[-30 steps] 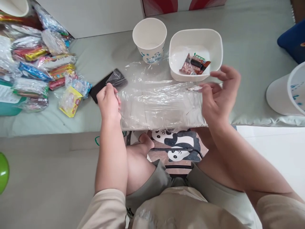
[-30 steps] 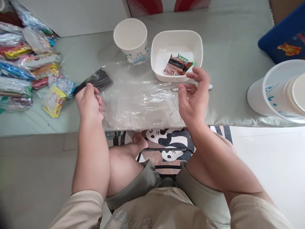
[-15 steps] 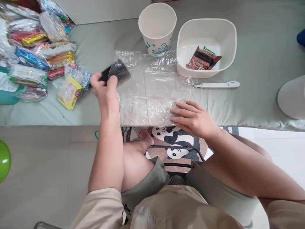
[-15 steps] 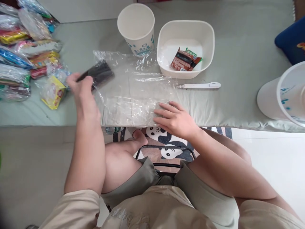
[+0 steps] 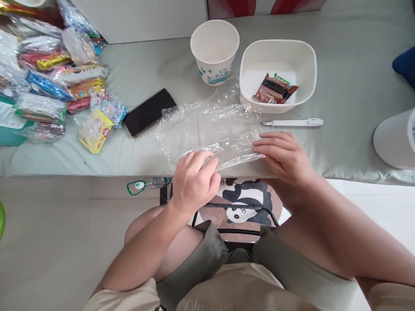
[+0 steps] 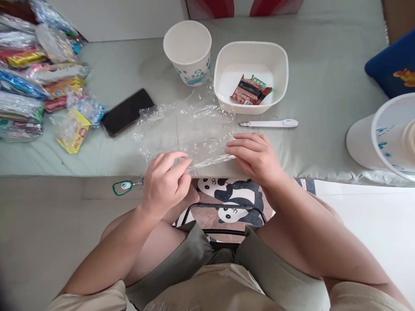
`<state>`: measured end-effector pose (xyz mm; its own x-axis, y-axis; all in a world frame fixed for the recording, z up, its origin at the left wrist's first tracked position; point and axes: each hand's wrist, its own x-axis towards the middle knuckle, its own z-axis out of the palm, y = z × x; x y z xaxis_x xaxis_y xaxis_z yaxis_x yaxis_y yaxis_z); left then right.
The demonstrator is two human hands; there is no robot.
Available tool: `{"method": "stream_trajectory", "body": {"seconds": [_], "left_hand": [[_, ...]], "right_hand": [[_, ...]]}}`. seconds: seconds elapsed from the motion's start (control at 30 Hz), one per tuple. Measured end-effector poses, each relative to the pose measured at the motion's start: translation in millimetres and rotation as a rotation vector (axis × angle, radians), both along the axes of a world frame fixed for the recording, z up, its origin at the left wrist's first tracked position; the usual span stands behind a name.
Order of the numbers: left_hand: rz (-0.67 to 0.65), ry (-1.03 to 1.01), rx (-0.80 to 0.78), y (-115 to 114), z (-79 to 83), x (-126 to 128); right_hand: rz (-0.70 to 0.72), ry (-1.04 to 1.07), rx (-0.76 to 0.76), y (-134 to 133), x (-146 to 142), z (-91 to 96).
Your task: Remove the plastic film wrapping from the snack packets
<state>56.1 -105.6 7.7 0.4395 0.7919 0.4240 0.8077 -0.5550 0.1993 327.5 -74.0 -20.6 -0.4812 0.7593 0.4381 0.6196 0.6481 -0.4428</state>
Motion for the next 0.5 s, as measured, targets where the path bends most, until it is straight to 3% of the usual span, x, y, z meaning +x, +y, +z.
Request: {"method": "stream_trajectory", "body": {"seconds": [0.13,0.27,0.4,0.5], "left_hand": [[-0.021,-0.037,0.053,-6.2,3.9,-5.6],[-0.128,-0.133,0.101,-12.5,2.4,-5.7],[-0.281,-0.214,-0.01,-6.7,0.1,-14.6],[-0.322,-0.235,-0.071,0.5,0.7,-24.7]], "right_hand": [[-0.028,-0.058,0.069,3.7,23.8,-1.1],[-0.072,-0.059,0.121,4.1,35.4,-6.6],[-0.099,-0.004,0.107,6.3,41.3,-9.4],[-0.103,0.022,0.102,8.5,46.6,-9.1]]}}
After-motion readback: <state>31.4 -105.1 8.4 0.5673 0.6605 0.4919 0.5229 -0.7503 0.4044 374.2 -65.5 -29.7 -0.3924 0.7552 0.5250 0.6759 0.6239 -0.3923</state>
